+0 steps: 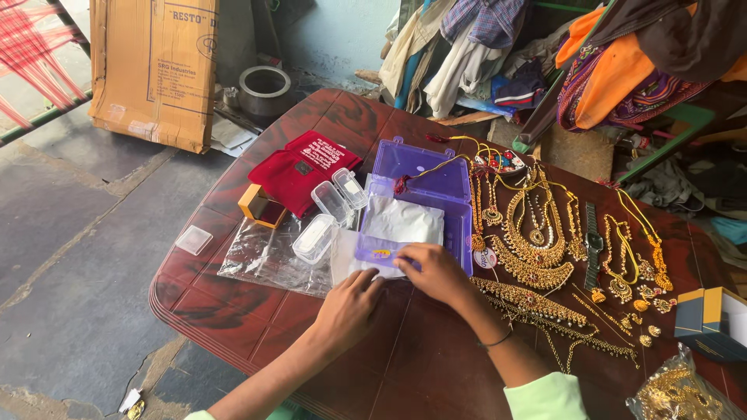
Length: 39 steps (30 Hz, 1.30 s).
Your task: The person handles gold jewelry pieces on a table, picking up necklaces and bangles, holding them up and laying them back out, opening a small jewelry box, and manipulating a wristwatch, appearing to sort and arrange the accessories among storage boxes and pouches.
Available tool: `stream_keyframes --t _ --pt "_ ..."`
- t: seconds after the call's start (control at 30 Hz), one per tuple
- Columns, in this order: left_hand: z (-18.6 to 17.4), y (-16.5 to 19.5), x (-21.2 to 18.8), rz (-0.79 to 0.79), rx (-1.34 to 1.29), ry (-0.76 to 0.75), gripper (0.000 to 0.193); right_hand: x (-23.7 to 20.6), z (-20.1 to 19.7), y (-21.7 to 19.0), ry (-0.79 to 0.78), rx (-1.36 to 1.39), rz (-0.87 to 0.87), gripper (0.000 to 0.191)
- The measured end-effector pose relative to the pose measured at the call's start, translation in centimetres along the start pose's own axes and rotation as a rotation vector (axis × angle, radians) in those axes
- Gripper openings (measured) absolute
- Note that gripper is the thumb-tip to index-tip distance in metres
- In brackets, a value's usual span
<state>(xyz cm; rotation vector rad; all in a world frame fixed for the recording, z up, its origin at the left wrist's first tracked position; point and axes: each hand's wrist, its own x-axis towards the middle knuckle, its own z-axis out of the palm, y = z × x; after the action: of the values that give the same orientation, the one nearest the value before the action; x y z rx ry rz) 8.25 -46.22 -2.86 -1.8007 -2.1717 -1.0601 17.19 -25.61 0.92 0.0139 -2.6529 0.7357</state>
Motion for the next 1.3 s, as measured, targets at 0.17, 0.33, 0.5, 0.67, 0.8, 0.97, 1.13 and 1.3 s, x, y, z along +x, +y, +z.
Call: stream_keyframes --t 0.17,0.33,0.5,0.67,0.8,0.97,1.13,1.3 --pt "-1.2 -1.7 2.4 -0.005 -0.146 0.083 0.033 -0.5 -0.3 -0.2 -0.017 -0.040 0.092 0.021" --pt "2.2 -6.4 11.4 0.031 -0.095 -0.057 0.027 -0.5 -4.1 1.3 0.216 -0.080 0.091 0.017" --pt "6.7 -7.5 16.2 0.247 0.204 -0.317 0.079 -1.4 -7.5 2.0 0.317 -0.027 0.273 0.018" --pt "8.5 -8.4 16.9 0.278 0.316 -0.284 0.038 -1.5 -7.9 2.0 0.304 0.000 0.316 0.015" --pt "8.1 -8.6 17.5 0.350 0.229 -0.112 0.009 -1.0 -6.8 1.9 0.258 -0.063 0.207 0.012" --pt "6.0 -8.1 18.6 0.289 0.312 -0.130 0.006 -1.1 -5.5 2.2 0.209 -0.275 0.021 0.023" --pt "4.7 -7.1 18.1 0.325 0.265 -0.103 0.005 -1.0 -4.0 2.6 0.107 -0.364 0.143 0.028" --pt "4.5 -7.0 17.9 0.318 0.250 -0.111 0.007 -0.4 -2.1 3.0 0.093 -0.600 0.153 0.043"
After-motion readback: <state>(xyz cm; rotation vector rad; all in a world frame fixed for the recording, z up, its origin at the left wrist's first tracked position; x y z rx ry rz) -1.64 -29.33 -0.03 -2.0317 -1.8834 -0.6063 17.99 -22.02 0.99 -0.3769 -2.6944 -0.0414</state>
